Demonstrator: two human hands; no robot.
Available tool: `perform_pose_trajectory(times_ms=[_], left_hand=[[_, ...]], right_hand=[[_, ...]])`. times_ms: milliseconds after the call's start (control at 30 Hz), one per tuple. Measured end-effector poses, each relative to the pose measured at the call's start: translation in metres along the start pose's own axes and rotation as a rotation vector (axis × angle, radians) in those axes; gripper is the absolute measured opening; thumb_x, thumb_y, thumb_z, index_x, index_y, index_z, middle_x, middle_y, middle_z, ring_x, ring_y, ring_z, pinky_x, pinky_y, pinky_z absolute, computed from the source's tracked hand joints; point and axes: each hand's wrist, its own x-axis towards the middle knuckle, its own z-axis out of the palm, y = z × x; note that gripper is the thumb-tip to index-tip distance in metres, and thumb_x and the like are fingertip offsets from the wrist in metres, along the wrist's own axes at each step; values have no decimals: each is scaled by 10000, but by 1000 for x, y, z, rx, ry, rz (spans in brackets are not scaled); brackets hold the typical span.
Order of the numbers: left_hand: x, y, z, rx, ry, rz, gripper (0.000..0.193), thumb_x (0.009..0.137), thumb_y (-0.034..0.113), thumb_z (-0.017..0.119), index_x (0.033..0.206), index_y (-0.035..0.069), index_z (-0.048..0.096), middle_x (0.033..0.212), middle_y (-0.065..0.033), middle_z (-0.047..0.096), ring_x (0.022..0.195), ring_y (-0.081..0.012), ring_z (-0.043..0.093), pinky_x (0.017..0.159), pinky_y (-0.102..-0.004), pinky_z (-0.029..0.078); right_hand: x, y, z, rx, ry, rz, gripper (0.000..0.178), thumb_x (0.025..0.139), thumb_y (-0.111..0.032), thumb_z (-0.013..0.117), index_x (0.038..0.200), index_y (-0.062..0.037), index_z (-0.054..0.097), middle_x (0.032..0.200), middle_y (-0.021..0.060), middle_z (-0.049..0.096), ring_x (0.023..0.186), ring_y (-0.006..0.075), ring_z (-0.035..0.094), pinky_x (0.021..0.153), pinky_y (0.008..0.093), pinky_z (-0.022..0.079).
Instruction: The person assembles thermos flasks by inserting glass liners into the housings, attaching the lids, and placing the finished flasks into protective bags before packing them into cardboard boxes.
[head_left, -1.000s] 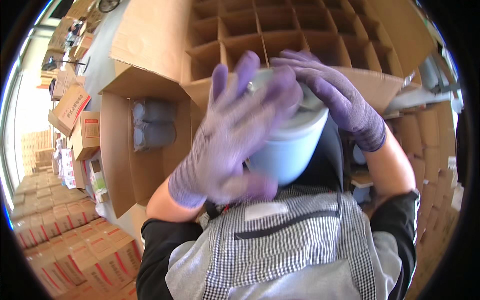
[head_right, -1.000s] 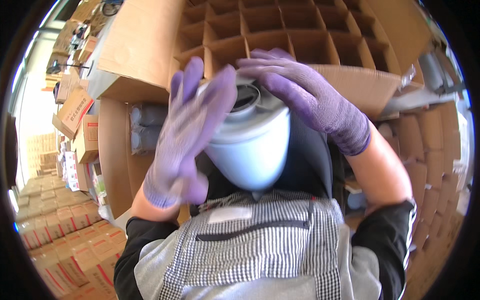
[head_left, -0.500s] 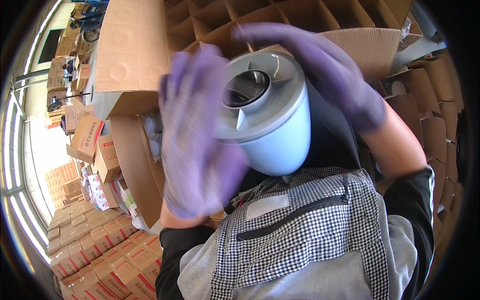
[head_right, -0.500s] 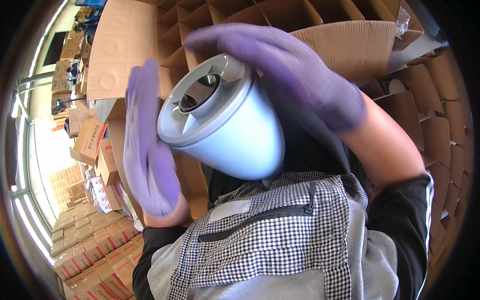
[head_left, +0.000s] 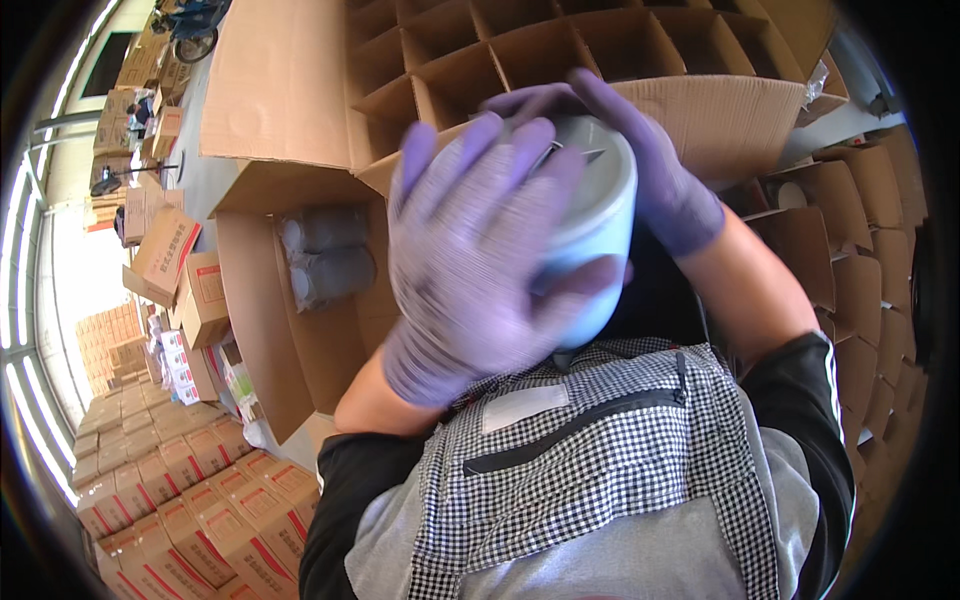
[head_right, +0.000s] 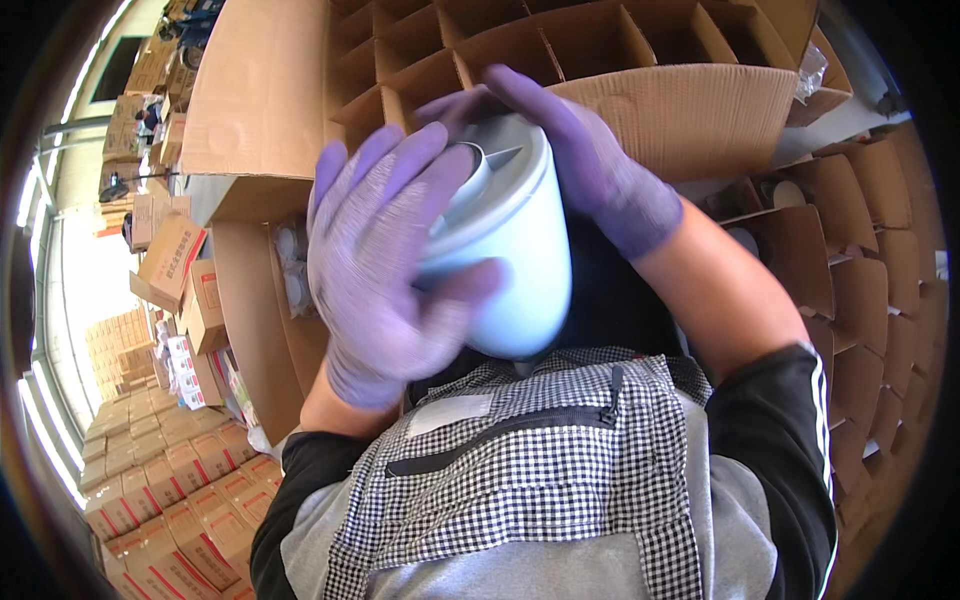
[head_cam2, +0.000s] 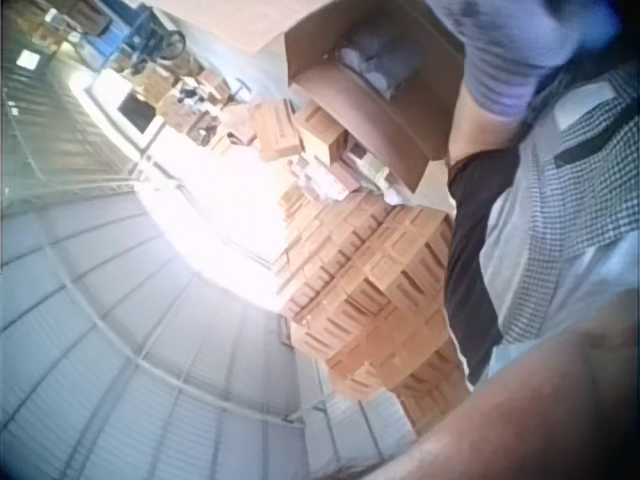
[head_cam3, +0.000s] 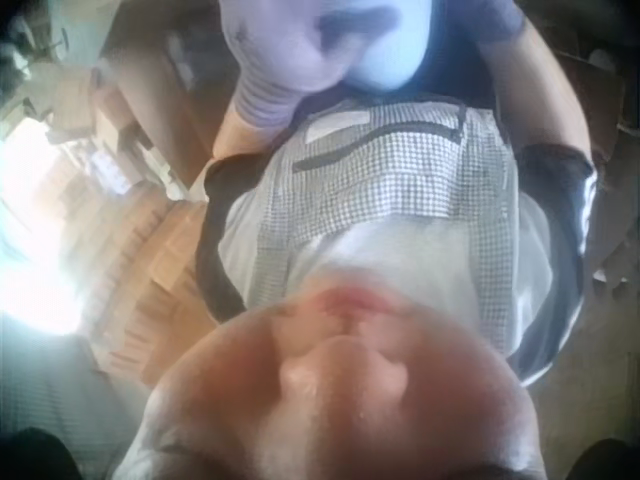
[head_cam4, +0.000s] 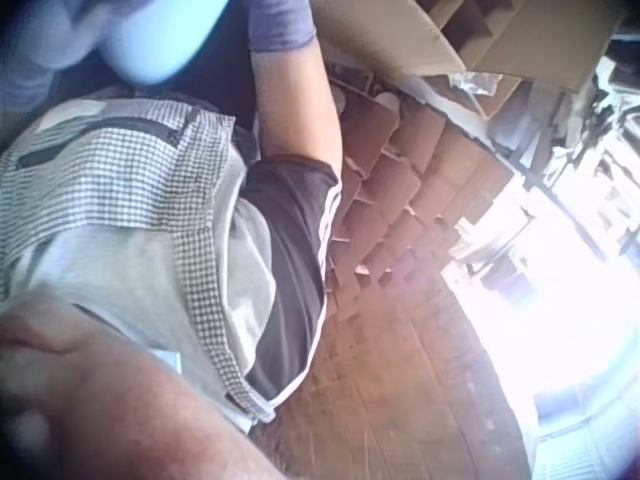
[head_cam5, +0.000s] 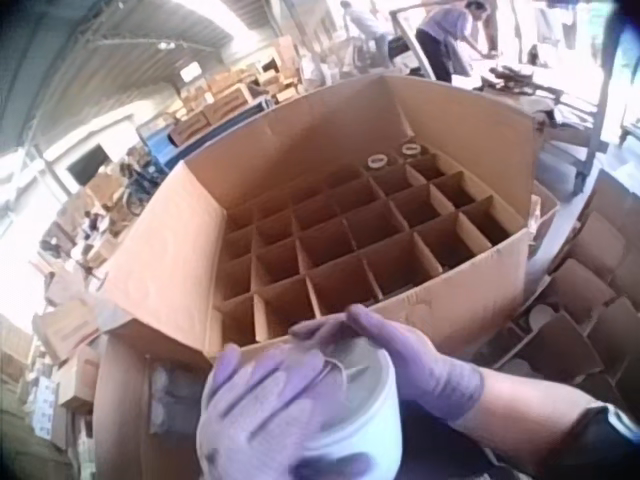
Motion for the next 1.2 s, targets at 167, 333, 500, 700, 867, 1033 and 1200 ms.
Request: perform_pose_trajectory(times_ms=[167, 333, 500, 700, 867, 1033, 1200], left_hand=[[-42, -64, -5, -449, 67, 40, 472, 871, 401, 720, 1231, 97, 754, 1370, -205, 634, 1426, -417, 435, 1250, -547, 167], [11, 34, -6, 38, -50, -94, 653, 831, 368, 749, 1338, -25, 623, 1395, -208, 612, 1337, -387, 551, 1201, -562, 275], [-58, -66, 4, -549, 55, -1, 357, 825, 383, 778, 1071, 126, 810, 1362, -152, 678, 1493, -363, 404, 1281, -513, 106], [1, 6, -19, -81, -30, -54, 470, 924, 361, 662, 1242, 15, 676, 1368, -250, 604, 1317, -458, 531, 1172, -582, 317], [20, -24, 13, -46, 113, -48, 321, 841, 284, 807, 986, 7, 733, 958, -166, 723, 932, -360, 704, 880, -452, 542], [21, -29, 14, -178, 51, -119, 298, 806, 207, 825, 987, -7, 723, 911, -162, 714, 845, -343, 701, 765, -400, 569], [-21, -74, 25, -618, 87, -96, 395, 794, 440, 815, 969, 87, 783, 1084, -130, 764, 1237, -342, 646, 1211, -512, 292]], right_hand=[[-30, -72, 33, -825, -206, -370, 497, 950, -380, 601, 1246, 18, 622, 1184, 198, 581, 1186, 349, 567, 1149, 502, 381], [28, -15, 12, 429, -105, 187, 522, 1131, -394, 352, 1338, 7, 615, 1337, 140, 633, 1230, 270, 630, 1062, 357, 508], [-39, -66, 49, -867, -175, -322, 463, 1019, -369, 526, 1267, 13, 614, 1251, 192, 583, 1293, 340, 503, 1176, 507, 325], [9, -16, 17, -158, -19, -92, 499, 1038, -413, 501, 1261, 12, 642, 1250, 186, 633, 1169, 301, 627, 1064, 407, 484], [37, 32, -10, 231, 55, 271, 591, 1056, -557, 454, 1143, -52, 749, 1137, 174, 733, 1068, 261, 701, 1028, 368, 538], [47, 54, -17, 603, -135, 335, 586, 1050, -552, 481, 1124, -36, 749, 1063, 169, 747, 990, 223, 726, 959, 362, 581], [-5, -12, 16, -379, 85, -64, 397, 1019, -303, 537, 1218, 23, 643, 1191, 176, 647, 1151, 305, 621, 1062, 391, 474]])
